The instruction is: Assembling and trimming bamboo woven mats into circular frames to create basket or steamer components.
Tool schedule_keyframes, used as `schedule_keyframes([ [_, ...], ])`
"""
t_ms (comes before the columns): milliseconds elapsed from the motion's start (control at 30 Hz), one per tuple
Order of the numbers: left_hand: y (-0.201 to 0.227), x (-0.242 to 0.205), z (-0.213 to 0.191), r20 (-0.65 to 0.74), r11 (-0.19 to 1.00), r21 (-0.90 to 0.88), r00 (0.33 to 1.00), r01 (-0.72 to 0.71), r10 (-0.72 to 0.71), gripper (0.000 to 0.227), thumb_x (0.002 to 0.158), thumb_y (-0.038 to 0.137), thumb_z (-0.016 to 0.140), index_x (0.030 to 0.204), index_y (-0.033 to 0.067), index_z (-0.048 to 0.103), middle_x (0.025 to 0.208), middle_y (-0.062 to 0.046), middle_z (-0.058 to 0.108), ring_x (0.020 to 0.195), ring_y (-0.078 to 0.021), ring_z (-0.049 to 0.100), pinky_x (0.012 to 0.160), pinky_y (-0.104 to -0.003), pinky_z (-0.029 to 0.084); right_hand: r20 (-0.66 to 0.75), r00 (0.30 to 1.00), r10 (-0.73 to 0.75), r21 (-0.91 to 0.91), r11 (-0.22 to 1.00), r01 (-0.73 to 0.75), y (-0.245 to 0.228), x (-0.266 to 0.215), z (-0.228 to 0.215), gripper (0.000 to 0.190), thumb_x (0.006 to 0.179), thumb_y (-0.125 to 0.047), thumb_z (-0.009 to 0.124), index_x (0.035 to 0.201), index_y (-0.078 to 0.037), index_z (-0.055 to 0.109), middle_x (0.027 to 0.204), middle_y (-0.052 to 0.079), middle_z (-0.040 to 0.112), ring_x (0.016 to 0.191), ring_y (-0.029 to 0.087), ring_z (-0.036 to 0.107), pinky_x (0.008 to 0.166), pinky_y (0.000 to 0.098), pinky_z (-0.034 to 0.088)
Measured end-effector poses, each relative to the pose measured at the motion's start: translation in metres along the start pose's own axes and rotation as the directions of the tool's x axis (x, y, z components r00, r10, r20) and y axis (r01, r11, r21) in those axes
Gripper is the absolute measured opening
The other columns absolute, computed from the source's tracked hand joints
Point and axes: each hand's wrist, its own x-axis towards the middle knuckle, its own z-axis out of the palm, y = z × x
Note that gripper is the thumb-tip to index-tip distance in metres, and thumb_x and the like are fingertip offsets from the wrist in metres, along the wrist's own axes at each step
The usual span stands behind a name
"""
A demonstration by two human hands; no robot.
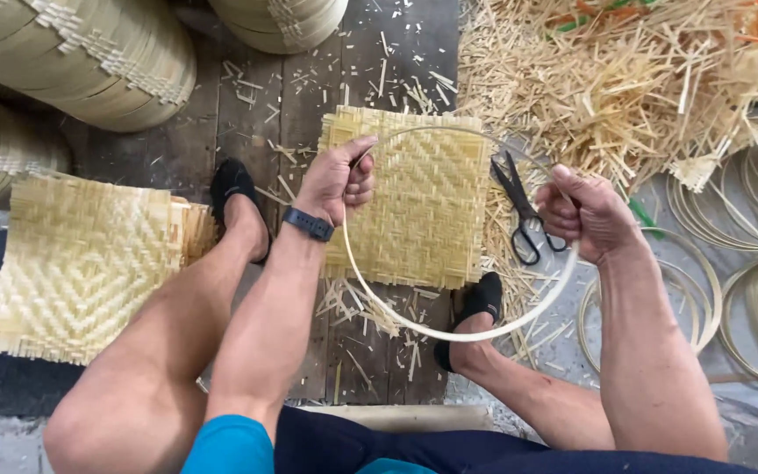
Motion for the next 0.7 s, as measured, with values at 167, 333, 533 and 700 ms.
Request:
schedule_keyframes([
  [167, -0.004, -0.002, -0.015, -0.067, 0.978, -0.205, 0.997, -0.042, 0.029, 0.039, 0.100, 0.036, 0.069, 0.073, 0.0092, 0.059, 0.053, 0.005, 0.045, 0.041, -0.0063, 0.036, 0.036, -0.023, 0.026, -0.219, 0.975, -0.037, 0.214, 0.973, 0.085, 0.004, -0.002, 0.039, 0.053, 0.101, -0.047, 0.058, 0.106, 0.005, 0.068, 0.066, 0.001, 0.054, 0.057, 0.012, 0.053, 0.053, 0.0276, 0.049],
  [333, -0.016, -0.001, -0.045, -0.269, 0.950, -0.216, 0.949, -0.227, 0.165, 0.028, 0.092, 0.037, 0.074, 0.089, 0.0112, 0.063, 0.056, 0.004, 0.054, 0.043, -0.0069, 0.047, 0.037, -0.023, 0.035, -0.362, 0.925, -0.118, -0.095, 0.991, 0.089, 0.055, 0.016, 0.041, 0.032, 0.091, -0.013, 0.069, 0.120, -0.008, 0.057, 0.091, 0.010, 0.072, 0.076, 0.018, 0.071, 0.065, 0.0363, 0.063],
  [533, -0.068, 0.026, -0.112, -0.377, 0.769, 0.555, 0.728, -0.318, 0.573, 0.017, 0.087, 0.016, 0.078, 0.101, 0.0062, 0.073, 0.077, -0.001, 0.073, 0.062, -0.0103, 0.065, 0.052, -0.027, 0.051, -0.526, 0.802, -0.282, -0.591, 0.799, -0.107, 0.111, 0.072, 0.034, 0.035, 0.088, -0.012, 0.077, 0.120, -0.003, 0.073, 0.088, 0.009, 0.075, 0.072, 0.015, 0.069, 0.064, 0.0306, 0.058],
  [700, -0.081, 0.042, -0.145, -0.225, 0.361, 0.931, 0.683, -0.060, 0.695, 0.016, 0.081, 0.010, 0.079, 0.097, 0.0076, 0.078, 0.087, -0.008, 0.073, 0.076, -0.0217, 0.073, 0.068, -0.035, 0.058, -0.445, 0.785, -0.430, -0.782, 0.615, -0.106, 0.158, 0.106, 0.025, 0.031, 0.083, -0.009, 0.079, 0.113, -0.005, 0.080, 0.079, 0.012, 0.075, 0.070, 0.018, 0.069, 0.069, 0.0333, 0.055],
])
